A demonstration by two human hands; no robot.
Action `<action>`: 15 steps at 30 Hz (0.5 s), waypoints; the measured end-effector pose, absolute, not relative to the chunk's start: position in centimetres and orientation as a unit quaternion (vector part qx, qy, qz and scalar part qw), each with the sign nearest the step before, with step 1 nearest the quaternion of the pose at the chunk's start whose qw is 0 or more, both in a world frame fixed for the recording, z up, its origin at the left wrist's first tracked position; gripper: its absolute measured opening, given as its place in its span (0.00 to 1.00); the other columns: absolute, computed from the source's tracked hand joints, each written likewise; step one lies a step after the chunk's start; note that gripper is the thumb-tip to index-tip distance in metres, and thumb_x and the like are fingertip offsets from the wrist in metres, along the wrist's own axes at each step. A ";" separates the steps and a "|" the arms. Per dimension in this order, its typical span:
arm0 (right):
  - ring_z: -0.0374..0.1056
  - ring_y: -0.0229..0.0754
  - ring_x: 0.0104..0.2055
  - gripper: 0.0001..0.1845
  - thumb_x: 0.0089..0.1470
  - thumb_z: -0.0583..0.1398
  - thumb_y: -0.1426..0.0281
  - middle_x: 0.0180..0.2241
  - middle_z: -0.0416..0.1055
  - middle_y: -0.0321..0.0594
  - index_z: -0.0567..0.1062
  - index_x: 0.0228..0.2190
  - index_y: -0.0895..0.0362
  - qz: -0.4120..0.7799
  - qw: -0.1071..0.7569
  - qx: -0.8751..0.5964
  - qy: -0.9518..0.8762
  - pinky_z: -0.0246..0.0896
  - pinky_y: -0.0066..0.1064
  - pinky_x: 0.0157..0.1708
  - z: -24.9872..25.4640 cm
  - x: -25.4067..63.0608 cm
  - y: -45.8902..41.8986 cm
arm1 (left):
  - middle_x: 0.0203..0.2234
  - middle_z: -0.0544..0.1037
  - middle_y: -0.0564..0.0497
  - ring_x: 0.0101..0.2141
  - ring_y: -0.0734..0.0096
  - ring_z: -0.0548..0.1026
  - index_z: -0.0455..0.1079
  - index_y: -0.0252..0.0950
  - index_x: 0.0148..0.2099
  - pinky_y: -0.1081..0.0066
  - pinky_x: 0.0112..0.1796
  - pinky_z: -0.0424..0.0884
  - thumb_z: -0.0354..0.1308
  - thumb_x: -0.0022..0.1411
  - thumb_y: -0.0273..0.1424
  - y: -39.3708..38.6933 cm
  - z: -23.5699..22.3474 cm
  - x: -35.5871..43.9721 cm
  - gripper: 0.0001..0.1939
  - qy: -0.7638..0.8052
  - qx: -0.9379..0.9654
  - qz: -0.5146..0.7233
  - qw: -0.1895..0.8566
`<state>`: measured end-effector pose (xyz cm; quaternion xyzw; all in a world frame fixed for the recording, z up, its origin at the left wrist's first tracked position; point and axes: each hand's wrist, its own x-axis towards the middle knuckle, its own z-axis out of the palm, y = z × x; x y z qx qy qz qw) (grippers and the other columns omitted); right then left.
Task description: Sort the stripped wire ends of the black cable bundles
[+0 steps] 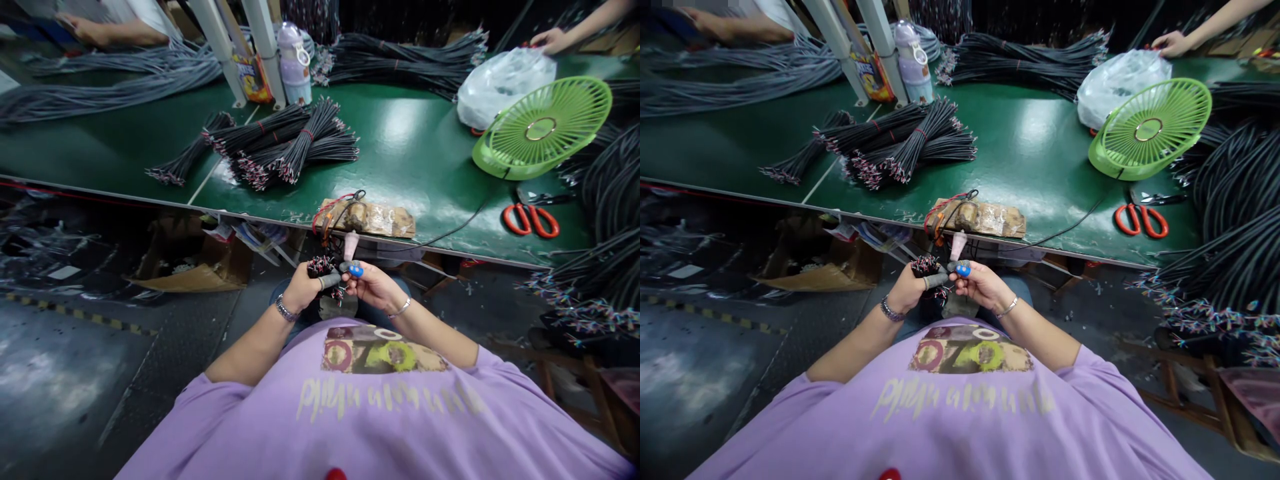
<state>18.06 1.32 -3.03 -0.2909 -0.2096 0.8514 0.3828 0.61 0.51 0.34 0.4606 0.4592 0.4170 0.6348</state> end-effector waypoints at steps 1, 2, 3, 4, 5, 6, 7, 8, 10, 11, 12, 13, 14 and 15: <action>0.64 0.30 0.21 0.13 0.40 0.69 0.69 0.26 0.75 0.36 0.73 0.28 0.59 0.852 0.382 -0.291 -0.208 0.68 0.25 0.23 -3.0 18.1 1.3 | 0.22 0.76 0.53 0.22 0.74 0.72 0.74 0.31 0.29 0.72 0.27 0.70 0.70 0.41 0.33 0.5 0.4 0.6 0.13 0.459 0.462 0.417 0.634; 0.64 0.30 0.21 0.13 0.40 0.70 0.69 0.26 0.76 0.36 0.73 0.28 0.59 0.852 0.383 -0.291 -0.207 0.68 0.25 0.23 -3.0 18.1 1.3 | 0.21 0.76 0.53 0.22 0.74 0.71 0.74 0.31 0.28 0.73 0.27 0.70 0.70 0.41 0.33 0.5 0.4 0.7 0.13 0.459 0.464 0.417 0.633; 0.64 0.30 0.21 0.13 0.39 0.70 0.69 0.26 0.76 0.37 0.73 0.28 0.59 0.852 0.383 -0.292 -0.206 0.68 0.25 0.23 -3.0 18.1 1.3 | 0.20 0.76 0.53 0.22 0.74 0.71 0.74 0.31 0.28 0.73 0.27 0.70 0.70 0.41 0.33 0.5 0.4 0.7 0.13 0.459 0.465 0.416 0.632; 0.64 0.30 0.21 0.13 0.39 0.70 0.69 0.26 0.76 0.37 0.73 0.28 0.59 0.851 0.385 -0.293 -0.206 0.68 0.25 0.23 -3.0 18.1 1.3 | 0.20 0.75 0.53 0.22 0.74 0.72 0.74 0.31 0.28 0.73 0.26 0.70 0.70 0.41 0.33 0.5 0.5 0.7 0.12 0.459 0.465 0.417 0.632; 0.64 0.30 0.21 0.13 0.39 0.70 0.69 0.26 0.76 0.37 0.73 0.27 0.59 0.850 0.386 -0.293 -0.207 0.68 0.25 0.23 -3.0 18.1 1.3 | 0.20 0.75 0.53 0.22 0.74 0.72 0.74 0.31 0.27 0.73 0.26 0.70 0.70 0.41 0.33 0.5 0.5 0.8 0.12 0.460 0.464 0.417 0.632; 0.65 0.30 0.21 0.13 0.39 0.70 0.69 0.26 0.76 0.37 0.73 0.27 0.59 0.849 0.388 -0.294 -0.207 0.68 0.24 0.23 -3.0 18.0 1.3 | 0.20 0.75 0.53 0.23 0.74 0.72 0.74 0.31 0.27 0.73 0.26 0.70 0.70 0.41 0.33 0.5 0.5 0.8 0.12 0.462 0.465 0.418 0.630; 0.65 0.30 0.21 0.13 0.39 0.70 0.69 0.26 0.76 0.37 0.73 0.27 0.59 0.847 0.390 -0.295 -0.208 0.68 0.24 0.23 -3.0 18.0 1.3 | 0.20 0.76 0.53 0.23 0.73 0.72 0.74 0.31 0.27 0.73 0.27 0.70 0.70 0.41 0.33 0.5 0.5 0.8 0.12 0.464 0.465 0.419 0.627; 0.65 0.30 0.21 0.13 0.39 0.70 0.68 0.26 0.76 0.37 0.73 0.27 0.60 0.845 0.391 -0.297 -0.210 0.68 0.24 0.23 -3.0 18.0 1.3 | 0.21 0.76 0.53 0.24 0.73 0.73 0.74 0.31 0.27 0.73 0.27 0.70 0.70 0.41 0.33 0.5 0.5 0.8 0.13 0.466 0.467 0.420 0.623; 0.66 0.30 0.21 0.14 0.39 0.70 0.68 0.26 0.76 0.38 0.74 0.27 0.60 0.841 0.394 -0.303 -0.215 0.68 0.24 0.23 -3.0 18.0 1.3 | 0.22 0.77 0.52 0.24 0.72 0.73 0.74 0.31 0.28 0.72 0.28 0.71 0.70 0.41 0.33 0.5 0.4 0.8 0.13 0.469 0.471 0.421 0.617; 0.66 0.30 0.21 0.14 0.39 0.70 0.68 0.26 0.76 0.38 0.74 0.27 0.60 0.839 0.394 -0.305 -0.218 0.69 0.24 0.23 -3.0 18.0 1.4 | 0.22 0.77 0.52 0.25 0.71 0.73 0.74 0.31 0.28 0.72 0.28 0.71 0.70 0.41 0.33 0.5 0.4 0.7 0.13 0.470 0.473 0.421 0.615; 0.66 0.30 0.21 0.14 0.39 0.70 0.68 0.26 0.76 0.38 0.74 0.27 0.60 0.838 0.394 -0.307 -0.221 0.69 0.24 0.23 -3.1 18.0 1.4 | 0.22 0.77 0.52 0.25 0.72 0.73 0.74 0.31 0.28 0.72 0.29 0.71 0.70 0.41 0.33 0.5 0.3 0.7 0.13 0.470 0.474 0.422 0.614; 0.66 0.30 0.21 0.14 0.39 0.70 0.68 0.26 0.76 0.38 0.74 0.27 0.60 0.837 0.394 -0.307 -0.225 0.69 0.23 0.23 -3.1 18.0 1.4 | 0.23 0.77 0.52 0.25 0.72 0.73 0.74 0.31 0.29 0.73 0.29 0.71 0.70 0.41 0.32 0.5 0.3 0.7 0.13 0.469 0.475 0.421 0.613; 0.66 0.30 0.21 0.14 0.39 0.70 0.68 0.26 0.76 0.37 0.74 0.27 0.60 0.837 0.394 -0.306 -0.227 0.69 0.23 0.23 -3.1 18.0 1.4 | 0.23 0.77 0.52 0.25 0.73 0.73 0.74 0.31 0.29 0.73 0.29 0.71 0.70 0.41 0.32 0.5 0.3 0.7 0.12 0.469 0.476 0.421 0.613; 0.66 0.30 0.21 0.13 0.39 0.70 0.68 0.26 0.76 0.37 0.74 0.27 0.61 0.837 0.393 -0.305 -0.227 0.69 0.23 0.23 -3.1 18.0 1.4 | 0.23 0.77 0.53 0.25 0.73 0.73 0.74 0.31 0.29 0.73 0.29 0.71 0.70 0.41 0.32 0.5 0.3 0.7 0.12 0.469 0.476 0.421 0.613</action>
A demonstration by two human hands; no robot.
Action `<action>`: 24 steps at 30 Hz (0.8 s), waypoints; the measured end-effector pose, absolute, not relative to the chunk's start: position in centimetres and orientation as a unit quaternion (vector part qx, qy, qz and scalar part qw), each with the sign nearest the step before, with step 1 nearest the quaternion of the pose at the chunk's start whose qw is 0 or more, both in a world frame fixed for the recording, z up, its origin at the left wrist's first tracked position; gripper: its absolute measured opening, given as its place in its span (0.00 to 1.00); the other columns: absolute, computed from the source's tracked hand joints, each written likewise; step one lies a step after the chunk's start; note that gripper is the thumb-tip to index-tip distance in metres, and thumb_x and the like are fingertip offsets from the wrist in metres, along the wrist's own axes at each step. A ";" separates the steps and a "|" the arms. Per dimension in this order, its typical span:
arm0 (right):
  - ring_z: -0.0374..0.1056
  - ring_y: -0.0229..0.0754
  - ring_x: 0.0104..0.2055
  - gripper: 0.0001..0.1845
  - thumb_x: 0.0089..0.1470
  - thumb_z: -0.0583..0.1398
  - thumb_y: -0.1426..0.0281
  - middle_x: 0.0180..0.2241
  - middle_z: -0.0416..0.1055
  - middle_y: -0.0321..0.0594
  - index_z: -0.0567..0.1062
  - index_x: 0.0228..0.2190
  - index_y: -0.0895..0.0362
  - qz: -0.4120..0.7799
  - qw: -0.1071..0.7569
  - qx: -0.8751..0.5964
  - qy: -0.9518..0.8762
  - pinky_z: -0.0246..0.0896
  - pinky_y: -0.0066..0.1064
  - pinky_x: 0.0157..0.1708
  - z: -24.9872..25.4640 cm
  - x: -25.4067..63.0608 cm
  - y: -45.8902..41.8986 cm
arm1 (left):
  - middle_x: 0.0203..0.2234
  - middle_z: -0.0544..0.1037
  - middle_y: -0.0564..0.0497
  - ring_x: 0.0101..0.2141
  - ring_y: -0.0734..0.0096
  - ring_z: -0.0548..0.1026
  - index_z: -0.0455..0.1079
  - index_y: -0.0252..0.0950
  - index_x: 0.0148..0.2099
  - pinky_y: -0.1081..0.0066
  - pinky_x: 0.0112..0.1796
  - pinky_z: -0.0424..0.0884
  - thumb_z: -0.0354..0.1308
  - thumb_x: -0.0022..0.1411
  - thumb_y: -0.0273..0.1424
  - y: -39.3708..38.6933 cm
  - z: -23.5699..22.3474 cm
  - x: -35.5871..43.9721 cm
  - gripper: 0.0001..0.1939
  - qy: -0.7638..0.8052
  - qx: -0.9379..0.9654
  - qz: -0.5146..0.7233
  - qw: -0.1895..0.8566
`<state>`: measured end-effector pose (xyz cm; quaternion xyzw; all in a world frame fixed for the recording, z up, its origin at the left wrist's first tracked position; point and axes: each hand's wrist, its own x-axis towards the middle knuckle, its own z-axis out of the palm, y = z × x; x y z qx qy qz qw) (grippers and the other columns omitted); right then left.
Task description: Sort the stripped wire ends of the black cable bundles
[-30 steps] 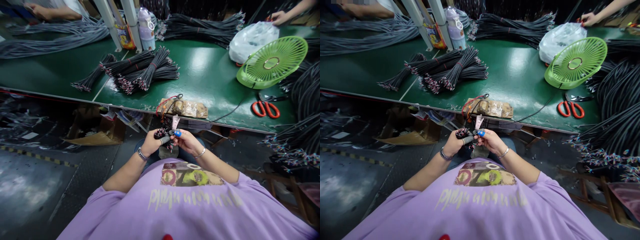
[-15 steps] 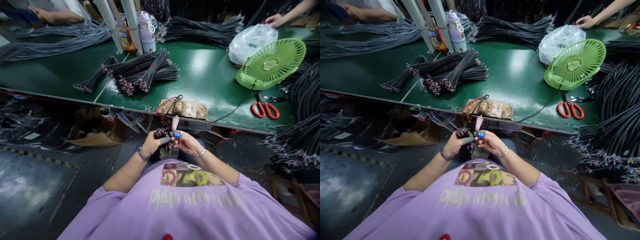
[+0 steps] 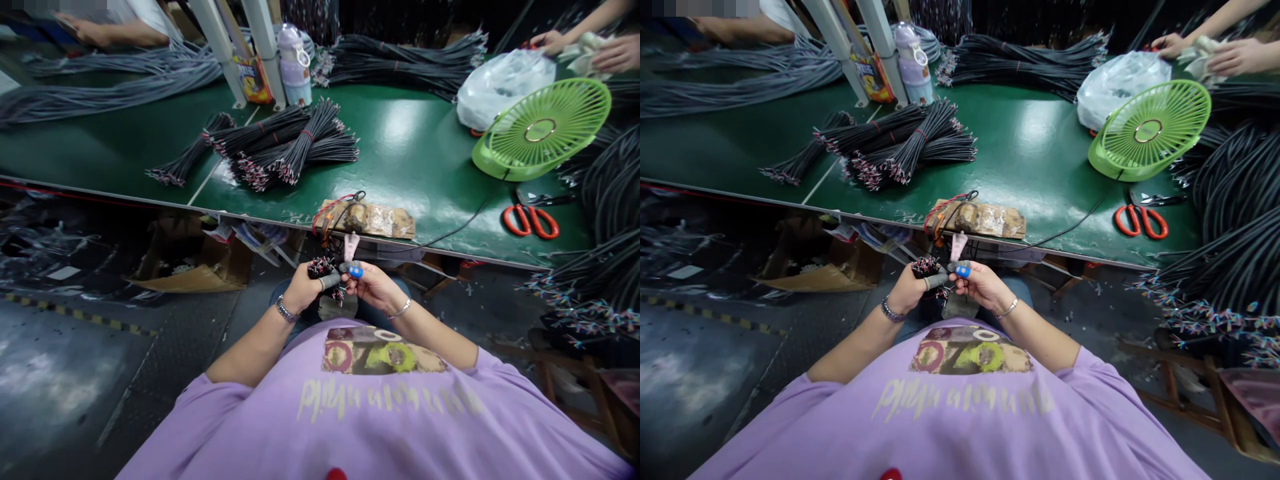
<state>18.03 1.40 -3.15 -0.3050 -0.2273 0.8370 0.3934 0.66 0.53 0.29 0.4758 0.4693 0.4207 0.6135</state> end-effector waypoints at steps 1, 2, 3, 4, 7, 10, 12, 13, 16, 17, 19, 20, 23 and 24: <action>0.67 0.30 0.21 0.13 0.39 0.70 0.68 0.27 0.76 0.37 0.75 0.28 0.61 0.837 0.393 -0.304 -0.227 0.69 0.23 0.23 -3.2 18.0 1.4 | 0.22 0.77 0.53 0.25 0.73 0.73 0.74 0.31 0.29 0.74 0.29 0.70 0.70 0.41 0.32 0.5 0.3 0.7 0.12 0.470 0.475 0.420 0.614; 0.67 0.29 0.21 0.13 0.39 0.70 0.68 0.26 0.76 0.37 0.75 0.28 0.61 0.838 0.393 -0.303 -0.227 0.70 0.23 0.23 -3.2 18.1 1.4 | 0.22 0.77 0.53 0.24 0.74 0.73 0.74 0.31 0.29 0.74 0.29 0.70 0.70 0.41 0.32 0.5 0.3 0.7 0.12 0.470 0.473 0.419 0.616; 0.66 0.29 0.21 0.13 0.39 0.70 0.69 0.26 0.76 0.38 0.75 0.28 0.61 0.839 0.393 -0.301 -0.226 0.70 0.23 0.23 -3.2 18.0 1.3 | 0.22 0.77 0.53 0.24 0.74 0.72 0.74 0.31 0.29 0.74 0.28 0.70 0.70 0.41 0.32 0.5 0.4 0.6 0.12 0.471 0.471 0.419 0.617; 0.66 0.29 0.21 0.13 0.39 0.70 0.69 0.27 0.76 0.37 0.75 0.28 0.61 0.840 0.394 -0.299 -0.225 0.70 0.23 0.24 -3.2 18.0 1.3 | 0.22 0.77 0.53 0.24 0.74 0.72 0.74 0.31 0.28 0.74 0.28 0.70 0.70 0.41 0.32 0.5 0.4 0.6 0.12 0.472 0.467 0.420 0.619; 0.66 0.29 0.21 0.13 0.38 0.70 0.70 0.27 0.76 0.37 0.76 0.28 0.60 0.840 0.395 -0.297 -0.224 0.69 0.22 0.24 -3.1 17.9 1.2 | 0.22 0.77 0.53 0.24 0.73 0.73 0.74 0.31 0.28 0.73 0.27 0.71 0.70 0.41 0.31 0.5 0.3 0.6 0.12 0.468 0.462 0.427 0.621; 0.66 0.29 0.20 0.13 0.37 0.71 0.70 0.26 0.76 0.36 0.76 0.27 0.59 0.824 0.402 -0.317 -0.242 0.68 0.22 0.23 -3.0 17.8 1.1 | 0.22 0.77 0.52 0.25 0.72 0.74 0.74 0.31 0.29 0.72 0.28 0.71 0.70 0.41 0.31 0.5 0.2 0.7 0.13 0.466 0.453 0.438 0.621; 0.66 0.29 0.21 0.12 0.37 0.70 0.69 0.24 0.76 0.35 0.76 0.28 0.59 0.789 0.422 -0.345 -0.283 0.67 0.21 0.24 -3.0 17.7 1.0 | 0.24 0.77 0.52 0.25 0.71 0.74 0.74 0.31 0.32 0.71 0.29 0.72 0.70 0.41 0.31 0.5 0.2 0.8 0.15 0.476 0.437 0.454 0.613; 0.67 0.30 0.21 0.12 0.38 0.70 0.69 0.24 0.75 0.35 0.76 0.28 0.59 0.764 0.434 -0.360 -0.313 0.66 0.21 0.24 -2.9 17.7 1.0 | 0.25 0.77 0.52 0.26 0.71 0.74 0.73 0.31 0.34 0.71 0.29 0.72 0.70 0.40 0.30 0.5 0.2 0.9 0.16 0.484 0.430 0.465 0.604; 0.69 0.33 0.25 0.11 0.39 0.69 0.69 0.24 0.75 0.35 0.77 0.29 0.58 0.694 0.448 -0.391 -0.406 0.67 0.24 0.27 -2.5 17.8 0.9 | 0.27 0.77 0.52 0.28 0.72 0.74 0.72 0.32 0.35 0.71 0.33 0.72 0.69 0.42 0.29 0.6 0.1 0.7 0.16 0.500 0.449 0.481 0.563; 0.70 0.34 0.26 0.11 0.39 0.69 0.69 0.24 0.75 0.35 0.77 0.29 0.58 0.682 0.445 -0.393 -0.428 0.67 0.25 0.28 -2.3 17.9 1.0 | 0.27 0.77 0.52 0.29 0.73 0.74 0.72 0.32 0.35 0.72 0.34 0.72 0.69 0.43 0.29 0.6 0.1 0.6 0.15 0.502 0.466 0.477 0.550; 0.70 0.36 0.27 0.11 0.39 0.68 0.68 0.24 0.75 0.35 0.77 0.29 0.57 0.673 0.432 -0.390 -0.456 0.67 0.27 0.29 -2.0 18.1 1.1 | 0.27 0.76 0.52 0.29 0.73 0.73 0.72 0.32 0.35 0.72 0.34 0.71 0.68 0.44 0.29 0.7 0.1 0.3 0.14 0.507 0.496 0.461 0.533; 0.69 0.35 0.26 0.11 0.39 0.68 0.68 0.24 0.75 0.35 0.77 0.29 0.58 0.675 0.421 -0.388 -0.465 0.66 0.27 0.28 -1.8 18.2 1.2 | 0.27 0.76 0.52 0.28 0.73 0.73 0.72 0.32 0.34 0.73 0.33 0.71 0.68 0.44 0.29 0.7 0.1 0.2 0.13 0.509 0.507 0.450 0.530; 0.66 0.32 0.22 0.08 0.40 0.67 0.68 0.21 0.73 0.34 0.77 0.26 0.59 0.700 0.376 -0.377 -0.477 0.63 0.25 0.25 -1.7 18.5 1.6 | 0.26 0.76 0.52 0.28 0.73 0.72 0.72 0.31 0.33 0.73 0.32 0.70 0.69 0.42 0.28 0.8 0.3 -0.2 0.14 0.504 0.533 0.413 0.540; 0.64 0.31 0.21 0.08 0.40 0.67 0.69 0.20 0.72 0.34 0.76 0.25 0.60 0.713 0.359 -0.370 -0.475 0.61 0.24 0.24 -1.7 18.5 1.7 | 0.26 0.76 0.52 0.27 0.73 0.72 0.72 0.31 0.32 0.73 0.31 0.70 0.69 0.41 0.27 0.8 0.4 -0.2 0.14 0.497 0.541 0.399 0.549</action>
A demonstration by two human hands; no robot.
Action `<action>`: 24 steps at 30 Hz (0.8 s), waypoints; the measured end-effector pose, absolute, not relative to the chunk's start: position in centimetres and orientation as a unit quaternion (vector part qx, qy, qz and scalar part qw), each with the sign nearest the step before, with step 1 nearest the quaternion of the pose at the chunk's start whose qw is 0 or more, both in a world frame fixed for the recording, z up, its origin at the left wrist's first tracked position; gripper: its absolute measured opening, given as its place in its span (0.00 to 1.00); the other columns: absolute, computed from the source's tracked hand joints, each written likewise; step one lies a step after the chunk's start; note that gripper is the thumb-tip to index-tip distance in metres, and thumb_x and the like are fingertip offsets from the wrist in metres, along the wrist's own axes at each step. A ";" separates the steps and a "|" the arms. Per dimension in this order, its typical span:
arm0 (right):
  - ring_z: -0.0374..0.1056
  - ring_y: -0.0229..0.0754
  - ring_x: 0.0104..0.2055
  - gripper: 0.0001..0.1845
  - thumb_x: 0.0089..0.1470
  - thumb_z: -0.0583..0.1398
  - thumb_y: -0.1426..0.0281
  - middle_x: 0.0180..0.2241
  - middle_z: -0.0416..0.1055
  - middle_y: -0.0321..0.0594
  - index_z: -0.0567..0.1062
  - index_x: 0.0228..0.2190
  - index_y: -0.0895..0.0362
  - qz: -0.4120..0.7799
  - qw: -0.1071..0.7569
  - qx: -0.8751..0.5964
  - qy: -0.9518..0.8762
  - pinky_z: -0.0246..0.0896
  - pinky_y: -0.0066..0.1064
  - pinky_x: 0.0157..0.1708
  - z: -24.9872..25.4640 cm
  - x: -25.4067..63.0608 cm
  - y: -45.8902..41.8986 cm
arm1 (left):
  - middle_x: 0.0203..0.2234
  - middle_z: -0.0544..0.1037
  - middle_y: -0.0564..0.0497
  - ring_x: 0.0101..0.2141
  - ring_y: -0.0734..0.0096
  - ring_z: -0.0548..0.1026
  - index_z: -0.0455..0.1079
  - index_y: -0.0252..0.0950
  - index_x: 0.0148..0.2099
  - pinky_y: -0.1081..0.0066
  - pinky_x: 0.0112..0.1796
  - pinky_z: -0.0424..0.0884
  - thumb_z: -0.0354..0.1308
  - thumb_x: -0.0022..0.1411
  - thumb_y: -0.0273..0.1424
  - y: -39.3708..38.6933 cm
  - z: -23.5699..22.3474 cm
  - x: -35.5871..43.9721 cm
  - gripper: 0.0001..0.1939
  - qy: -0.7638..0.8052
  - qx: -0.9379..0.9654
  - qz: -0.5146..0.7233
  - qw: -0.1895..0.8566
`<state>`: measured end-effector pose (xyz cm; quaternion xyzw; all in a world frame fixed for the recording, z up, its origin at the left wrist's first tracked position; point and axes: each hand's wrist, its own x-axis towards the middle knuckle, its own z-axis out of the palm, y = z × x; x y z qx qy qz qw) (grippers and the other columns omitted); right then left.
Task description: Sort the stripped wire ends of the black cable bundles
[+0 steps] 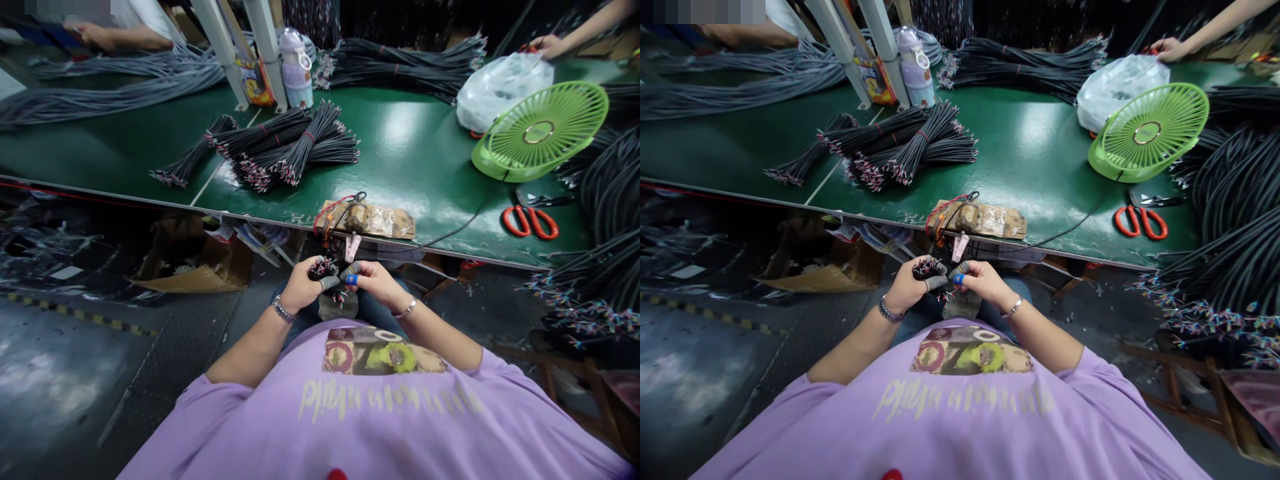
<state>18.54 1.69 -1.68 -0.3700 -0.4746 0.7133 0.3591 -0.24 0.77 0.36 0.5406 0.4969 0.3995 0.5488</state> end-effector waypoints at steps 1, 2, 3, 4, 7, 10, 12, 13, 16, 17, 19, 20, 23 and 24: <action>0.63 0.30 0.20 0.07 0.41 0.66 0.69 0.19 0.71 0.34 0.76 0.23 0.61 0.728 0.345 -0.363 -0.467 0.60 0.23 0.23 -1.8 18.5 1.7 | 0.26 0.76 0.52 0.27 0.73 0.72 0.72 0.31 0.32 0.73 0.31 0.70 0.70 0.40 0.27 0.7 0.4 -0.3 0.14 0.488 0.544 0.390 0.560; 0.62 0.30 0.19 0.08 0.41 0.66 0.69 0.18 0.71 0.34 0.75 0.22 0.61 0.743 0.337 -0.357 -0.455 0.59 0.22 0.22 -1.9 18.5 1.8 | 0.26 0.76 0.52 0.27 0.73 0.72 0.72 0.31 0.31 0.73 0.31 0.70 0.70 0.39 0.27 0.7 0.5 -0.3 0.14 0.481 0.542 0.386 0.571; 0.61 0.29 0.18 0.08 0.41 0.66 0.69 0.17 0.70 0.34 0.74 0.22 0.61 0.755 0.337 -0.356 -0.436 0.58 0.22 0.21 -2.0 18.4 1.8 | 0.25 0.76 0.52 0.27 0.73 0.72 0.72 0.31 0.31 0.73 0.31 0.70 0.70 0.39 0.28 0.7 0.6 -0.3 0.14 0.474 0.535 0.387 0.583; 0.60 0.29 0.18 0.08 0.41 0.66 0.68 0.17 0.70 0.34 0.74 0.22 0.61 0.763 0.344 -0.361 -0.412 0.58 0.22 0.21 -2.1 18.3 1.8 | 0.25 0.76 0.52 0.27 0.73 0.72 0.72 0.31 0.30 0.73 0.31 0.70 0.70 0.39 0.28 0.6 0.6 -0.3 0.14 0.470 0.524 0.393 0.592; 0.61 0.30 0.18 0.12 0.42 0.66 0.64 0.19 0.71 0.33 0.73 0.25 0.60 0.774 0.394 -0.385 -0.313 0.63 0.24 0.22 -2.4 18.1 2.1 | 0.24 0.76 0.53 0.26 0.74 0.72 0.72 0.31 0.29 0.74 0.30 0.70 0.70 0.40 0.28 0.5 0.8 -0.1 0.12 0.469 0.482 0.429 0.604; 0.63 0.31 0.19 0.19 0.49 0.61 0.54 0.22 0.71 0.35 0.73 0.28 0.60 0.802 0.405 -0.372 -0.234 0.67 0.26 0.24 -2.1 18.1 2.9 | 0.22 0.75 0.54 0.25 0.75 0.72 0.72 0.32 0.28 0.74 0.29 0.69 0.70 0.40 0.27 0.7 1.2 0.2 0.12 0.463 0.443 0.473 0.605; 0.64 0.31 0.21 0.21 0.52 0.59 0.52 0.24 0.72 0.37 0.74 0.31 0.60 0.819 0.394 -0.349 -0.227 0.68 0.26 0.25 -1.8 18.0 3.5 | 0.22 0.75 0.54 0.25 0.75 0.72 0.72 0.32 0.27 0.74 0.29 0.70 0.70 0.39 0.27 0.9 1.5 0.5 0.11 0.455 0.426 0.500 0.601; 0.64 0.31 0.21 0.21 0.52 0.59 0.53 0.25 0.73 0.37 0.74 0.32 0.59 0.821 0.394 -0.340 -0.234 0.68 0.26 0.25 -1.6 17.9 3.7 | 0.22 0.75 0.54 0.25 0.75 0.72 0.72 0.32 0.27 0.73 0.29 0.70 0.70 0.39 0.27 1.0 1.6 0.6 0.11 0.452 0.421 0.511 0.598; 0.65 0.31 0.22 0.19 0.51 0.60 0.54 0.27 0.73 0.37 0.73 0.31 0.59 0.810 0.409 -0.333 -0.255 0.68 0.26 0.25 -1.2 17.4 4.3 | 0.23 0.76 0.53 0.25 0.74 0.73 0.73 0.32 0.27 0.72 0.30 0.70 0.70 0.39 0.27 1.4 1.9 0.9 0.11 0.448 0.409 0.534 0.589; 0.65 0.32 0.22 0.20 0.52 0.60 0.53 0.27 0.74 0.38 0.73 0.30 0.59 0.807 0.413 -0.337 -0.256 0.68 0.26 0.25 -1.1 17.3 4.4 | 0.23 0.76 0.53 0.25 0.73 0.73 0.73 0.32 0.27 0.72 0.30 0.70 0.70 0.38 0.27 1.5 1.9 1.0 0.11 0.449 0.405 0.539 0.587; 0.65 0.32 0.22 0.21 0.53 0.58 0.52 0.27 0.74 0.38 0.74 0.30 0.59 0.805 0.418 -0.343 -0.243 0.67 0.26 0.24 -1.1 16.9 4.5 | 0.23 0.76 0.53 0.25 0.73 0.73 0.73 0.32 0.27 0.72 0.30 0.70 0.70 0.37 0.26 1.7 1.9 1.1 0.12 0.452 0.396 0.545 0.584; 0.65 0.32 0.22 0.22 0.54 0.57 0.52 0.27 0.74 0.38 0.74 0.31 0.59 0.806 0.421 -0.347 -0.230 0.67 0.26 0.24 -1.1 16.8 4.5 | 0.23 0.76 0.54 0.25 0.74 0.73 0.73 0.31 0.27 0.73 0.30 0.70 0.70 0.37 0.26 1.7 1.9 1.1 0.12 0.453 0.393 0.546 0.584; 0.68 0.33 0.24 0.20 0.54 0.57 0.52 0.26 0.74 0.36 0.73 0.30 0.58 0.809 0.433 -0.355 -0.180 0.66 0.26 0.26 -1.1 16.4 4.7 | 0.22 0.76 0.54 0.25 0.74 0.73 0.73 0.31 0.27 0.73 0.29 0.70 0.71 0.37 0.26 1.8 1.7 1.3 0.12 0.458 0.390 0.542 0.587; 0.68 0.33 0.25 0.19 0.54 0.58 0.53 0.26 0.74 0.36 0.73 0.30 0.57 0.808 0.437 -0.357 -0.166 0.65 0.26 0.27 -1.1 16.3 4.7 | 0.22 0.76 0.54 0.25 0.74 0.73 0.73 0.31 0.27 0.73 0.30 0.70 0.71 0.36 0.26 1.9 1.6 1.3 0.12 0.457 0.391 0.540 0.588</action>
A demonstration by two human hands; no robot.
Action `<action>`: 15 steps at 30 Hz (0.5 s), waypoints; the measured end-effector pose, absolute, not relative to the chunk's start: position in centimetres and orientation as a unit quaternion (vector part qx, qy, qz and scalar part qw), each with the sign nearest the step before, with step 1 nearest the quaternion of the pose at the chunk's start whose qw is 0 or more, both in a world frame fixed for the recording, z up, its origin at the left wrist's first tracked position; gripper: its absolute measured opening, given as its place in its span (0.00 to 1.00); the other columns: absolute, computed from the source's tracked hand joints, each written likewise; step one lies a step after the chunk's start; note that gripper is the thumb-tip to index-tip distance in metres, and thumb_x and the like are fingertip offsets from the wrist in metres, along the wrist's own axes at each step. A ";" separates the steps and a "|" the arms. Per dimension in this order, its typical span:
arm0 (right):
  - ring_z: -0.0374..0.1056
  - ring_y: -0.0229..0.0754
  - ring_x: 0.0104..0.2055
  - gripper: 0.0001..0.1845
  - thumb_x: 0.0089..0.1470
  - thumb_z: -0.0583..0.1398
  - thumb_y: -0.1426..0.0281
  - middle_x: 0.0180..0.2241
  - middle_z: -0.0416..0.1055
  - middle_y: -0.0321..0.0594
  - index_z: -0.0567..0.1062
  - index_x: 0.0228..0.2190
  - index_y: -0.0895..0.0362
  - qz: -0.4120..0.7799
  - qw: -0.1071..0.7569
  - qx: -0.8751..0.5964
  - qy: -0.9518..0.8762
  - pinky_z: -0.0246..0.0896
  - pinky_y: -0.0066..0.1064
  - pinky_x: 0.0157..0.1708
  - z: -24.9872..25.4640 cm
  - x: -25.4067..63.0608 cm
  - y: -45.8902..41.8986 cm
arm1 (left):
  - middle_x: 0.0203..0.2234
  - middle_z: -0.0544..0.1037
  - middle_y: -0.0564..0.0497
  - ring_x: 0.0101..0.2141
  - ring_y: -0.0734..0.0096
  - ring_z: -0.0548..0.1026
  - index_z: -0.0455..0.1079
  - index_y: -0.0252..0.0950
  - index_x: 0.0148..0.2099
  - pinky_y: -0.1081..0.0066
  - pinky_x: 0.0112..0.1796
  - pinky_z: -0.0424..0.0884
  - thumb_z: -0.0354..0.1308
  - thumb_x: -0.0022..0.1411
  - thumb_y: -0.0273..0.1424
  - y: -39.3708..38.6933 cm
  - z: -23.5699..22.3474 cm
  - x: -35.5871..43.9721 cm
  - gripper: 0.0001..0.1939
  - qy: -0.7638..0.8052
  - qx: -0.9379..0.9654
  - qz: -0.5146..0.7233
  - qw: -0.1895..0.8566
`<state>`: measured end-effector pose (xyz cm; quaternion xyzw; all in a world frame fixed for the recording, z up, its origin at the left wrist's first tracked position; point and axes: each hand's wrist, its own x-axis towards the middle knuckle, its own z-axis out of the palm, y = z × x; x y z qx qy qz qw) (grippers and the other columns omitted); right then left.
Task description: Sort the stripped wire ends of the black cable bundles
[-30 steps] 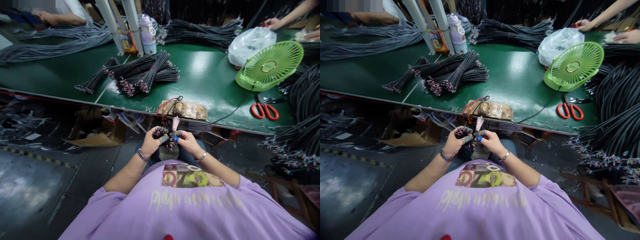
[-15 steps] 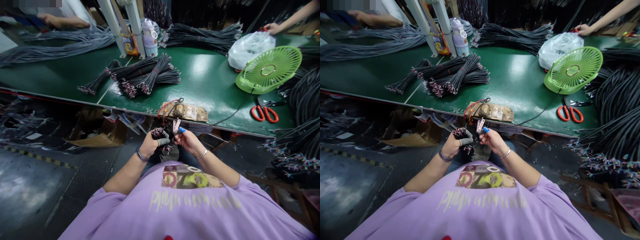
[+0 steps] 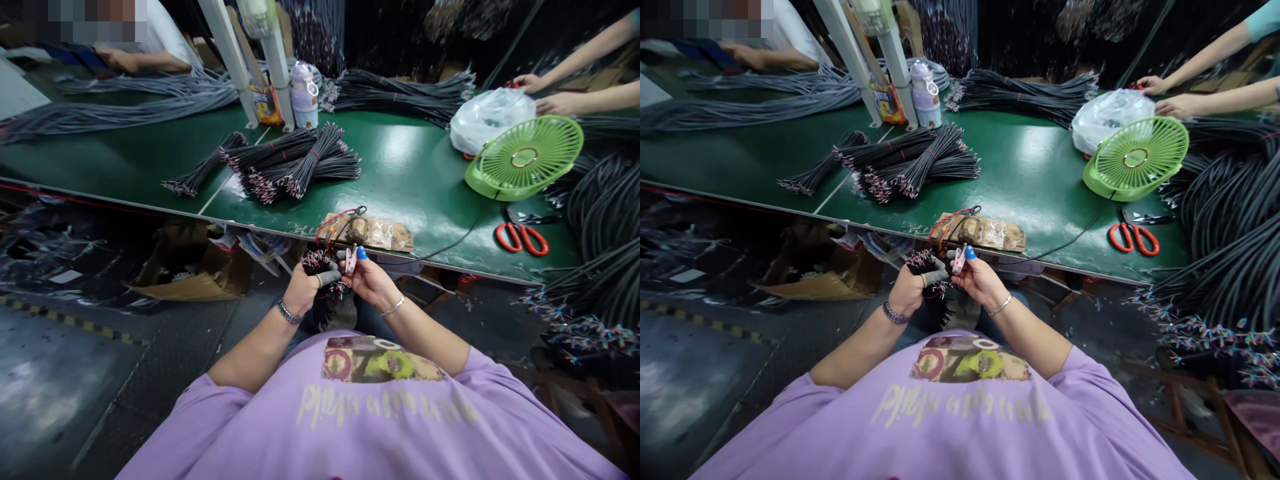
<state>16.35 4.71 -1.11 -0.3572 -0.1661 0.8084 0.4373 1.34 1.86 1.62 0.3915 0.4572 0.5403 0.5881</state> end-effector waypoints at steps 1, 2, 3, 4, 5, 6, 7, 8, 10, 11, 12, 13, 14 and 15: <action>0.69 0.33 0.25 0.19 0.53 0.59 0.53 0.25 0.74 0.35 0.73 0.30 0.57 0.808 0.441 -0.359 -0.156 0.65 0.26 0.28 -1.1 16.3 4.7 | 0.23 0.76 0.54 0.25 0.74 0.73 0.74 0.31 0.27 0.73 0.30 0.71 0.71 0.36 0.26 1.9 1.5 1.4 0.12 0.456 0.393 0.539 0.589; 0.69 0.33 0.26 0.18 0.52 0.59 0.54 0.25 0.74 0.35 0.73 0.29 0.57 0.806 0.444 -0.361 -0.151 0.64 0.26 0.27 -1.0 16.2 4.8 | 0.23 0.77 0.53 0.25 0.74 0.73 0.74 0.31 0.28 0.72 0.31 0.71 0.71 0.37 0.27 1.9 1.5 1.5 0.12 0.455 0.395 0.539 0.589; 0.69 0.33 0.25 0.18 0.52 0.60 0.54 0.24 0.74 0.35 0.73 0.29 0.57 0.805 0.446 -0.363 -0.149 0.64 0.25 0.27 -1.0 16.1 4.8 | 0.23 0.77 0.53 0.26 0.73 0.73 0.74 0.31 0.28 0.72 0.31 0.71 0.71 0.37 0.27 2.0 1.4 1.6 0.12 0.453 0.397 0.537 0.591; 0.69 0.33 0.25 0.18 0.52 0.60 0.54 0.24 0.74 0.35 0.73 0.29 0.57 0.803 0.446 -0.365 -0.148 0.64 0.25 0.27 -1.0 16.1 4.8 | 0.23 0.77 0.53 0.25 0.73 0.73 0.74 0.31 0.28 0.72 0.31 0.71 0.71 0.37 0.28 2.0 1.4 1.7 0.13 0.454 0.398 0.534 0.592; 0.68 0.33 0.25 0.19 0.51 0.60 0.53 0.24 0.74 0.35 0.73 0.28 0.57 0.802 0.447 -0.366 -0.149 0.64 0.25 0.26 -1.0 16.0 4.8 | 0.23 0.76 0.53 0.25 0.73 0.73 0.73 0.31 0.27 0.71 0.30 0.71 0.71 0.37 0.28 2.1 1.3 1.8 0.13 0.457 0.398 0.530 0.593; 0.68 0.34 0.25 0.19 0.51 0.60 0.53 0.24 0.74 0.35 0.73 0.28 0.57 0.802 0.448 -0.366 -0.149 0.64 0.25 0.26 -1.1 16.0 4.8 | 0.22 0.76 0.54 0.24 0.73 0.73 0.73 0.31 0.27 0.71 0.30 0.71 0.71 0.36 0.29 2.1 1.3 1.9 0.13 0.462 0.396 0.527 0.593; 0.68 0.34 0.24 0.20 0.50 0.60 0.52 0.24 0.74 0.35 0.73 0.28 0.57 0.803 0.449 -0.363 -0.150 0.64 0.25 0.26 -1.2 15.9 4.8 | 0.22 0.76 0.54 0.24 0.73 0.73 0.73 0.31 0.27 0.71 0.29 0.71 0.71 0.36 0.29 2.2 1.3 2.0 0.14 0.467 0.394 0.525 0.593; 0.68 0.34 0.25 0.20 0.50 0.60 0.51 0.24 0.74 0.35 0.73 0.29 0.57 0.804 0.449 -0.360 -0.151 0.64 0.26 0.26 -1.3 15.9 4.7 | 0.22 0.76 0.53 0.24 0.73 0.73 0.73 0.31 0.27 0.71 0.29 0.71 0.71 0.35 0.29 2.2 1.3 2.0 0.14 0.470 0.392 0.524 0.593; 0.68 0.34 0.25 0.22 0.50 0.59 0.49 0.25 0.74 0.36 0.73 0.30 0.57 0.809 0.445 -0.350 -0.157 0.65 0.26 0.27 -1.6 15.9 4.5 | 0.22 0.77 0.53 0.25 0.72 0.74 0.73 0.31 0.27 0.70 0.30 0.71 0.72 0.35 0.29 2.3 1.2 2.1 0.15 0.468 0.389 0.524 0.596; 0.67 0.34 0.25 0.23 0.50 0.58 0.48 0.26 0.74 0.36 0.73 0.30 0.57 0.812 0.441 -0.346 -0.161 0.64 0.26 0.27 -1.7 16.0 4.4 | 0.23 0.77 0.52 0.25 0.71 0.74 0.73 0.31 0.28 0.70 0.30 0.72 0.72 0.35 0.29 2.2 1.2 2.0 0.15 0.464 0.389 0.525 0.598; 0.67 0.34 0.25 0.24 0.50 0.57 0.47 0.27 0.74 0.37 0.72 0.30 0.57 0.816 0.437 -0.340 -0.164 0.64 0.26 0.26 -1.9 16.0 4.3 | 0.23 0.78 0.52 0.25 0.71 0.74 0.74 0.31 0.28 0.70 0.31 0.72 0.72 0.35 0.29 2.2 1.2 2.0 0.15 0.461 0.388 0.525 0.601; 0.67 0.34 0.25 0.25 0.51 0.56 0.46 0.27 0.74 0.37 0.72 0.30 0.57 0.821 0.432 -0.334 -0.166 0.64 0.26 0.26 -2.0 16.1 4.2 | 0.23 0.78 0.52 0.25 0.71 0.74 0.74 0.30 0.29 0.70 0.31 0.72 0.72 0.36 0.29 2.1 1.2 1.9 0.15 0.461 0.387 0.523 0.604; 0.66 0.34 0.24 0.26 0.51 0.55 0.46 0.28 0.74 0.37 0.72 0.30 0.56 0.825 0.428 -0.329 -0.165 0.64 0.26 0.26 -2.1 16.2 4.1 | 0.23 0.77 0.52 0.25 0.71 0.74 0.74 0.30 0.29 0.70 0.30 0.72 0.72 0.36 0.29 1.9 1.2 1.8 0.15 0.462 0.385 0.519 0.607; 0.66 0.34 0.24 0.26 0.52 0.54 0.45 0.28 0.74 0.37 0.71 0.30 0.56 0.829 0.426 -0.324 -0.163 0.63 0.26 0.25 -2.2 16.4 3.9 | 0.23 0.77 0.52 0.24 0.71 0.74 0.73 0.30 0.29 0.70 0.30 0.72 0.72 0.36 0.29 1.8 1.2 1.7 0.15 0.465 0.385 0.515 0.608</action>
